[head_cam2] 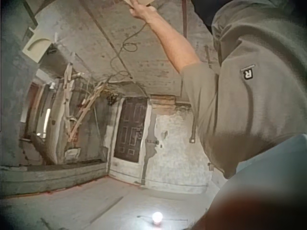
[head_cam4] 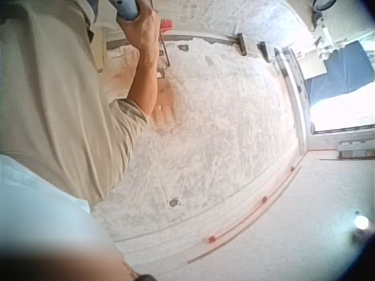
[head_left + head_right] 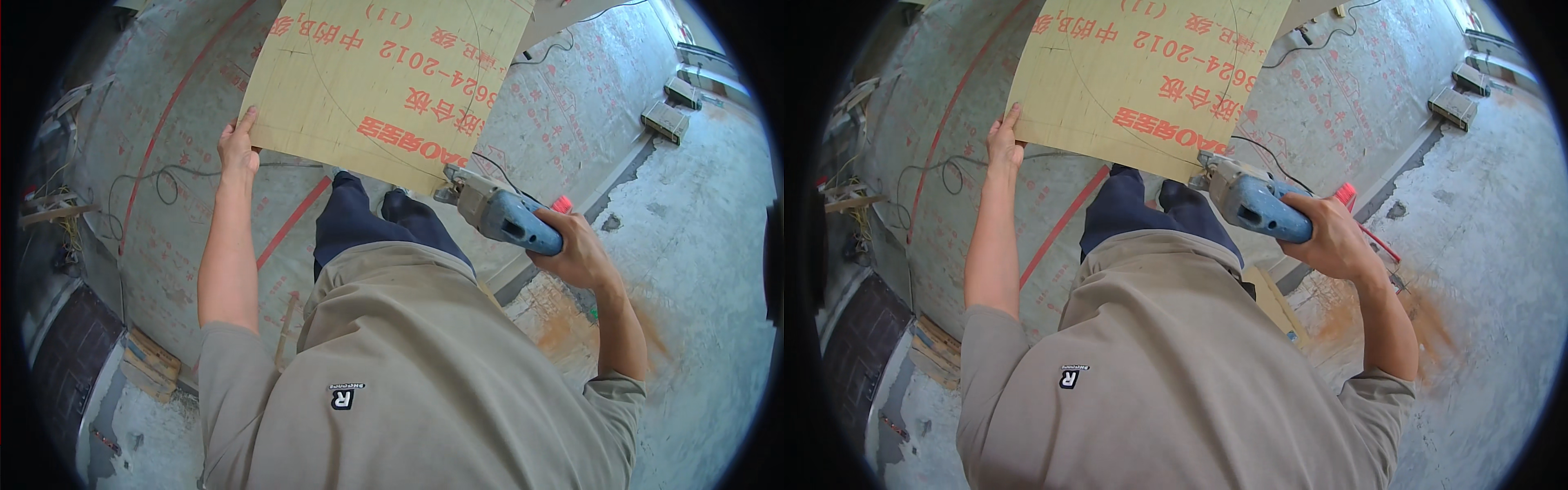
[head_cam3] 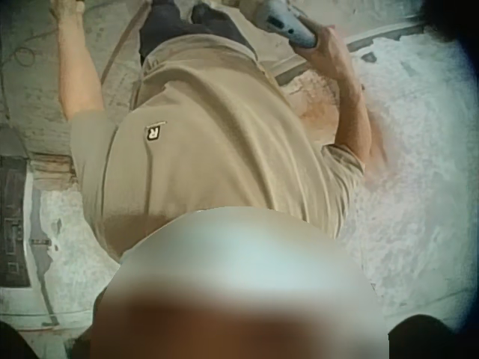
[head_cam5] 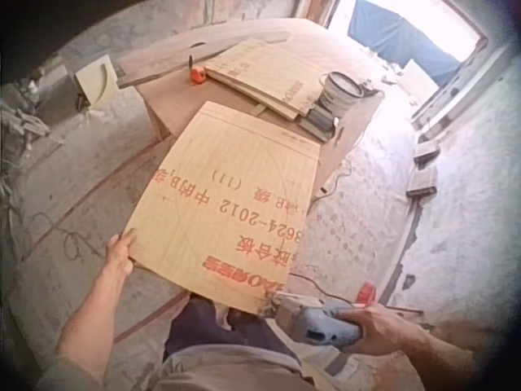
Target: Cutting a curved shape from a plywood board using an electric jigsaw.
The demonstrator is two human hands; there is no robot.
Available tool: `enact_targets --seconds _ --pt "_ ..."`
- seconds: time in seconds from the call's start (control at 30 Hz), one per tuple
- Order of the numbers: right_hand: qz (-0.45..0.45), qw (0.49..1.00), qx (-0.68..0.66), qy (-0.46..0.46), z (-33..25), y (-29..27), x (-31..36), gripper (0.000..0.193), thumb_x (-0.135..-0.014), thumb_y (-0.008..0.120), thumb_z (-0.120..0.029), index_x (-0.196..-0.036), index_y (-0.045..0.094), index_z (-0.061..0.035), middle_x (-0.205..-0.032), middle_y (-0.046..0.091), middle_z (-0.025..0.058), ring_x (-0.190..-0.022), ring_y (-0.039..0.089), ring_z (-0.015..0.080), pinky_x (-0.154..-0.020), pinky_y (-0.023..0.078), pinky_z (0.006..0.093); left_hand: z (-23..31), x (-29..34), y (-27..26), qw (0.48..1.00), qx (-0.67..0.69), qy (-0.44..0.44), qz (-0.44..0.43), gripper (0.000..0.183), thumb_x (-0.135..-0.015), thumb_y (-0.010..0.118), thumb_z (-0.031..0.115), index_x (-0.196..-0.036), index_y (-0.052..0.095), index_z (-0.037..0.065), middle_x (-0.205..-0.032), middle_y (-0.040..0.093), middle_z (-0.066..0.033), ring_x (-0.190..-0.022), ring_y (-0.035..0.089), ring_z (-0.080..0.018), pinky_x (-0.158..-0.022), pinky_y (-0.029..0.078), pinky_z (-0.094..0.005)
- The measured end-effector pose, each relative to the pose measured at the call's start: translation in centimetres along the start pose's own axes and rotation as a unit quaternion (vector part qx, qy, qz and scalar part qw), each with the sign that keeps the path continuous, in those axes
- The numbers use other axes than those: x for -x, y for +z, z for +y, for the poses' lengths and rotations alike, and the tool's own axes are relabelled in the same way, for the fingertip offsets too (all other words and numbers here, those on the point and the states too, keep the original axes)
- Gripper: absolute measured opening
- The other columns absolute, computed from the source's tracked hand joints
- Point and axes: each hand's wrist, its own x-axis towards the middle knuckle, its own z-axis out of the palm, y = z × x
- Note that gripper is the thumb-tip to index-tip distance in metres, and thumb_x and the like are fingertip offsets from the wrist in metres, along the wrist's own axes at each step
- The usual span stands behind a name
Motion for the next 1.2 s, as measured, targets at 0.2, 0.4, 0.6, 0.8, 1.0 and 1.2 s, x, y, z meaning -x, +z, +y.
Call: enact_targets --seconds 0.2,0.4,0.6,0.8,1.0,1.2 --pt "0.012 0.999 -0.022 -0.02 -1.3 1.4 -2.6 0.031 -0.078 0.076 -0.01 -0.106 0.068 -0.0025 -0.078 0.064 0.0184 -0.071 0.063 0.0331 -0.071 0.051 0.0419 1.2 1.7 1.2 0.989 -0.144 0.015 0.005 0.045 -0.092 0.086 0.034 -0.111 0.07 -0.004 -0.105 0.075 -0.0128 -0.099 0.072 -0.02 -0.087 0.055 -0.0322" --pt "-0.004 1.0 -0.014 0.012 -2.8 1.3 -3.9 0.03 -0.079 0.076 -0.01 -0.106 0.068 -0.0019 -0.082 0.066 0.0198 -0.072 0.064 0.0356 -0.073 0.052 0.041 3.5 -1.9 -0.2 0.892 -0.44 0.039 -0.093 0.078 -0.09 0.075 0.068 -0.101 0.075 -0.009 -0.089 0.074 -0.0158 -0.096 0.07 -0.0199 -0.083 0.054 -0.0334" --pt "-0.008 0.999 -0.011 0.034 -2.9 2.2 -3.8 0.036 -0.074 0.075 -0.009 -0.109 0.068 -0.0023 -0.084 0.066 0.023 -0.079 0.065 0.0445 -0.074 0.052 0.046 3.7 -1.3 1.5 0.901 -0.417 0.031 -0.116 0.086 -0.091 0.072 0.071 -0.123 0.075 -0.008 -0.11 0.077 -0.0174 -0.103 0.071 -0.0223 -0.091 0.053 -0.0337" --pt "0.005 0.999 0.023 -0.03 -1.4 3.2 -4.4 0.038 -0.071 0.074 -0.009 -0.108 0.067 -0.0037 -0.097 0.07 0.0216 -0.092 0.066 0.0448 -0.08 0.052 0.0489 4.4 -1.6 1.8 0.91 -0.391 -0.054 -0.123 0.085 -0.091 0.073 0.07 -0.121 0.075 -0.009 -0.114 0.077 -0.0173 -0.106 0.071 -0.0221 -0.094 0.052 -0.0337" --pt "0.001 0.999 0.03 -0.028 -1.7 3.5 -4.7 0.036 -0.072 0.074 -0.009 -0.106 0.067 -0.0034 -0.094 0.069 0.0218 -0.088 0.066 0.0451 -0.076 0.052 0.0478 3.3 -2.1 1.3 0.935 -0.332 -0.046 -0.118 0.082 -0.091 0.075 0.067 -0.12 0.075 -0.009 -0.113 0.076 -0.018 -0.108 0.07 -0.0211 -0.096 0.052 -0.0344" --pt "-0.003 0.999 0.027 -0.02 -1.7 3.8 -4.8 0.032 -0.072 0.074 -0.008 -0.102 0.064 -0.0031 -0.09 0.066 0.0227 -0.085 0.065 0.0445 -0.075 0.052 0.0462 3.1 -2.9 1.1 0.918 -0.385 -0.022 -0.093 0.088 -0.085 0.074 0.074 -0.117 0.075 -0.008 -0.097 0.075 -0.0149 -0.077 0.069 -0.0194 -0.059 0.051 -0.0345"
